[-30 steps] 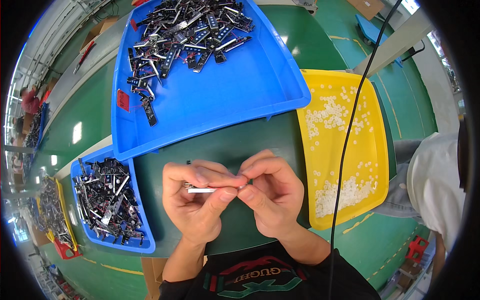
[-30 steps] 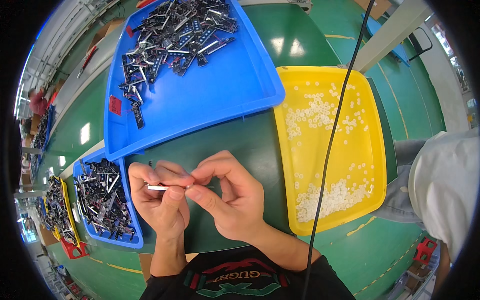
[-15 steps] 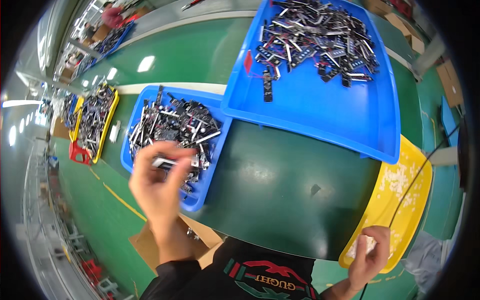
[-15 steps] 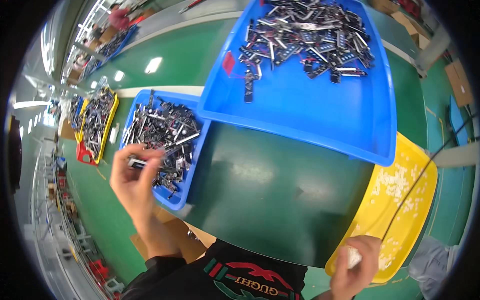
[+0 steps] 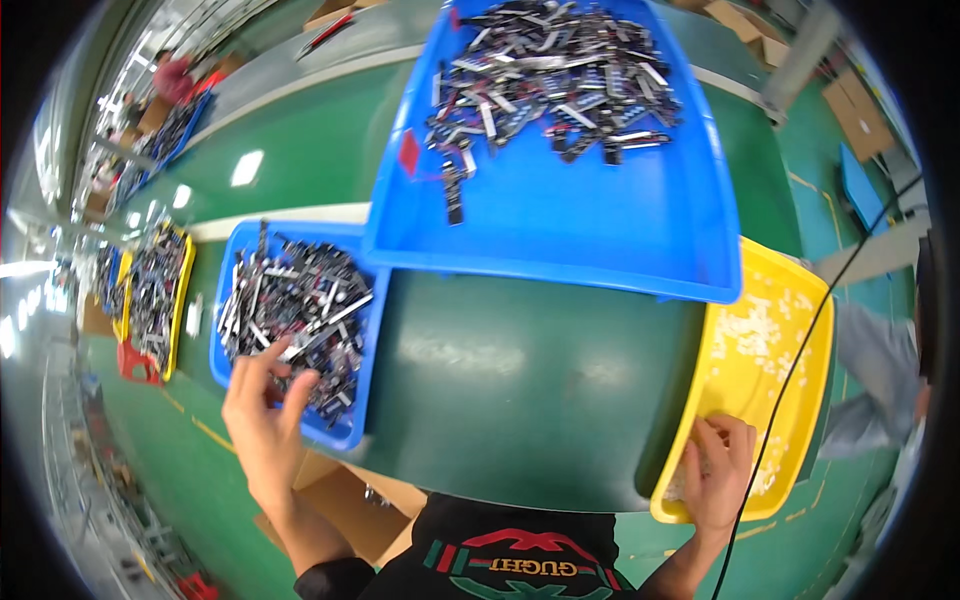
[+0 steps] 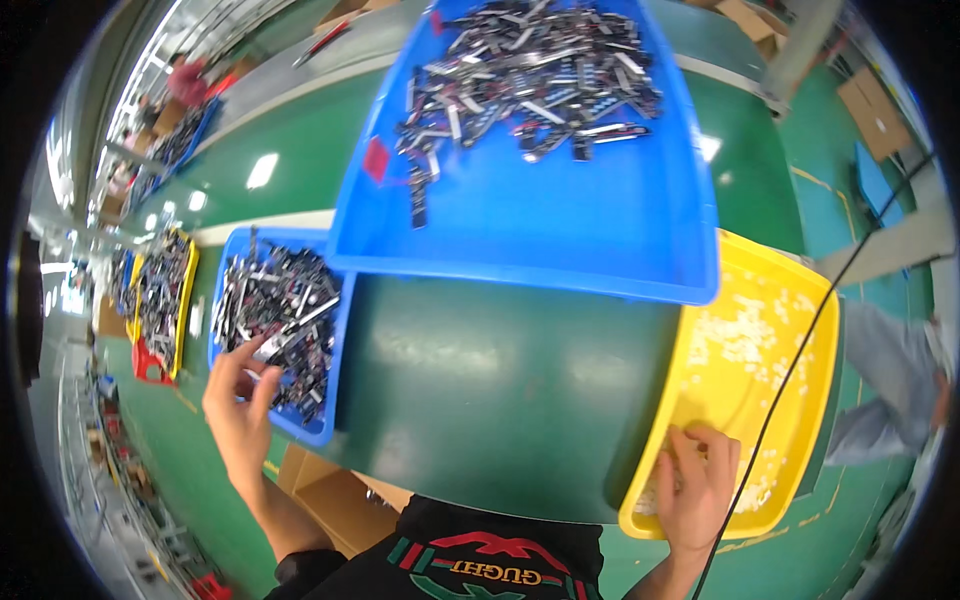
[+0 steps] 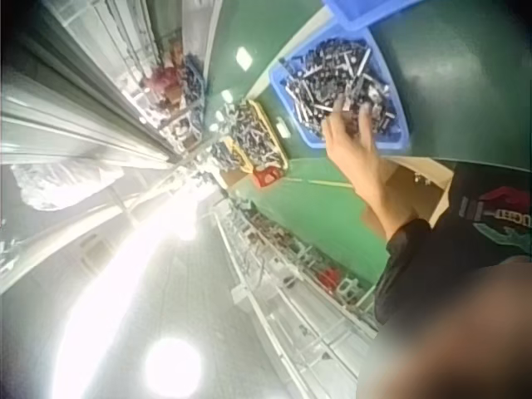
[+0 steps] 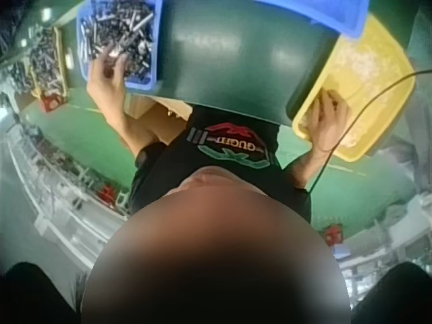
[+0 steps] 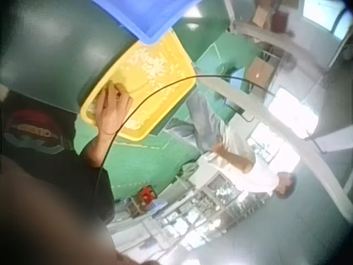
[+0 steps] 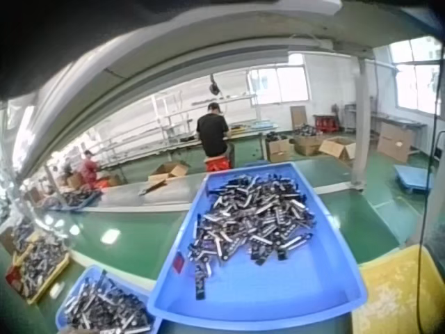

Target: The person assembles small electronic components by hand. They pick up circuit boards from a blue bin and attach small white cylindrical parts from a yellow bin, inserting them into the boards and placing the finished units back into the bin.

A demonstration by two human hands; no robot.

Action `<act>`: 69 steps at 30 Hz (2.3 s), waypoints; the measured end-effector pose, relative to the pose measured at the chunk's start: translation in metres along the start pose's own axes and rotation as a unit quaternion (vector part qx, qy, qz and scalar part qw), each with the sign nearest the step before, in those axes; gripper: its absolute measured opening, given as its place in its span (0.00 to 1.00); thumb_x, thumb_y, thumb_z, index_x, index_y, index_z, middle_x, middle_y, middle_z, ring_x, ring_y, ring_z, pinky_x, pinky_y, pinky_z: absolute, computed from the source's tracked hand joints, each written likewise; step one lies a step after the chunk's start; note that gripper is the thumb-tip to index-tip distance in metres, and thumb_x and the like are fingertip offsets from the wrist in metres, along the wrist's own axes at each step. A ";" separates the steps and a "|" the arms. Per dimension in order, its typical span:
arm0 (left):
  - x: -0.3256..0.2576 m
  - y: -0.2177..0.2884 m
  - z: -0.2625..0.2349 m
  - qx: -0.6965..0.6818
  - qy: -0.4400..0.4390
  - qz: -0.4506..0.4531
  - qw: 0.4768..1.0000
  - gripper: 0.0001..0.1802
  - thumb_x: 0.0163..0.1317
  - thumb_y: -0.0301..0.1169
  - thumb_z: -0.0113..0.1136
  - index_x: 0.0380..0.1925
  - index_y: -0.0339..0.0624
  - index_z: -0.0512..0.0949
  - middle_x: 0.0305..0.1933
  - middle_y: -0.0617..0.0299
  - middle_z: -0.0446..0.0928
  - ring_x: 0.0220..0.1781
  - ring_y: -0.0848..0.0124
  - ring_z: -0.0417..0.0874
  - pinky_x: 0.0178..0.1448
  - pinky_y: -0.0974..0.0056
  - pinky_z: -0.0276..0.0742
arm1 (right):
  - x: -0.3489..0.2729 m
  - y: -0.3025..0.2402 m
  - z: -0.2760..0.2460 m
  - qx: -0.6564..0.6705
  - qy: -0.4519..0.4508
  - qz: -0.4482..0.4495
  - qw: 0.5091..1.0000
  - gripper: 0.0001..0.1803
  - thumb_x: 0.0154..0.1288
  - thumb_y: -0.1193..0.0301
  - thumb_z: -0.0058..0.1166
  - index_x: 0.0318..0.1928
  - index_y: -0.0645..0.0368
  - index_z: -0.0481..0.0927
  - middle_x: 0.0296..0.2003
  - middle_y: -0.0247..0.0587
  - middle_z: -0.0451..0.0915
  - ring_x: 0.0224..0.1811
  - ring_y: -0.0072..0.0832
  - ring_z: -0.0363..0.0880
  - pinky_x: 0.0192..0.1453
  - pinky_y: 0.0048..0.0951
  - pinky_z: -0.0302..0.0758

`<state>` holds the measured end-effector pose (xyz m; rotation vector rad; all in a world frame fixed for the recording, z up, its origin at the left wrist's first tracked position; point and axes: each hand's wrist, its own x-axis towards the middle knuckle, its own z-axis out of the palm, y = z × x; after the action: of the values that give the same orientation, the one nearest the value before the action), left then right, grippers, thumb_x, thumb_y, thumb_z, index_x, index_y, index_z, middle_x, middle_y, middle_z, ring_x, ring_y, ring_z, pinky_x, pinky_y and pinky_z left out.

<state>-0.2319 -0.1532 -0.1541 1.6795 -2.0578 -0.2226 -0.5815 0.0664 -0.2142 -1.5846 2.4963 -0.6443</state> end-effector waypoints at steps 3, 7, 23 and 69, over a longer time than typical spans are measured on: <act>0.035 0.037 0.008 -0.015 0.031 0.108 0.994 0.11 0.58 0.24 0.65 0.42 0.39 0.82 0.27 0.65 0.75 0.25 0.79 0.72 0.27 0.73 0.64 | -0.003 0.008 0.003 0.028 0.026 -0.002 0.999 0.16 0.44 0.82 0.65 0.37 0.63 0.80 0.40 0.45 0.73 0.40 0.43 0.70 0.44 0.38 0.70; 0.103 0.096 0.054 0.000 -0.077 0.239 0.968 0.12 0.59 0.30 0.64 0.42 0.38 0.81 0.28 0.54 0.79 0.25 0.66 0.78 0.33 0.64 0.73 | -0.006 0.013 0.006 0.068 0.052 0.005 0.996 0.11 0.45 0.82 0.65 0.31 0.61 0.78 0.35 0.44 0.72 0.39 0.43 0.69 0.42 0.38 0.69; 0.186 0.085 0.164 0.078 -0.128 0.278 0.949 0.22 0.58 0.39 0.66 0.44 0.39 0.70 0.37 0.46 0.80 0.37 0.47 0.84 0.42 0.52 0.80 | -0.012 0.024 0.004 0.098 0.145 -0.035 0.984 0.10 0.48 0.78 0.65 0.29 0.58 0.76 0.26 0.40 0.75 0.32 0.41 0.72 0.39 0.38 0.68; -0.010 0.140 0.118 -0.747 -0.337 0.055 0.570 0.21 0.52 0.10 0.62 0.34 0.43 0.61 0.44 0.39 0.79 0.34 0.69 0.81 0.39 0.65 0.79 | 0.054 -0.080 0.047 0.624 0.137 -0.062 0.766 0.12 0.58 0.86 0.60 0.44 0.67 0.82 0.42 0.43 0.73 0.43 0.26 0.77 0.46 0.25 0.76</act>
<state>-0.4076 -0.1304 -0.2028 0.2706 -1.2467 -2.0803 -0.5235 -0.0242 -0.2170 -1.0560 1.2938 -2.0547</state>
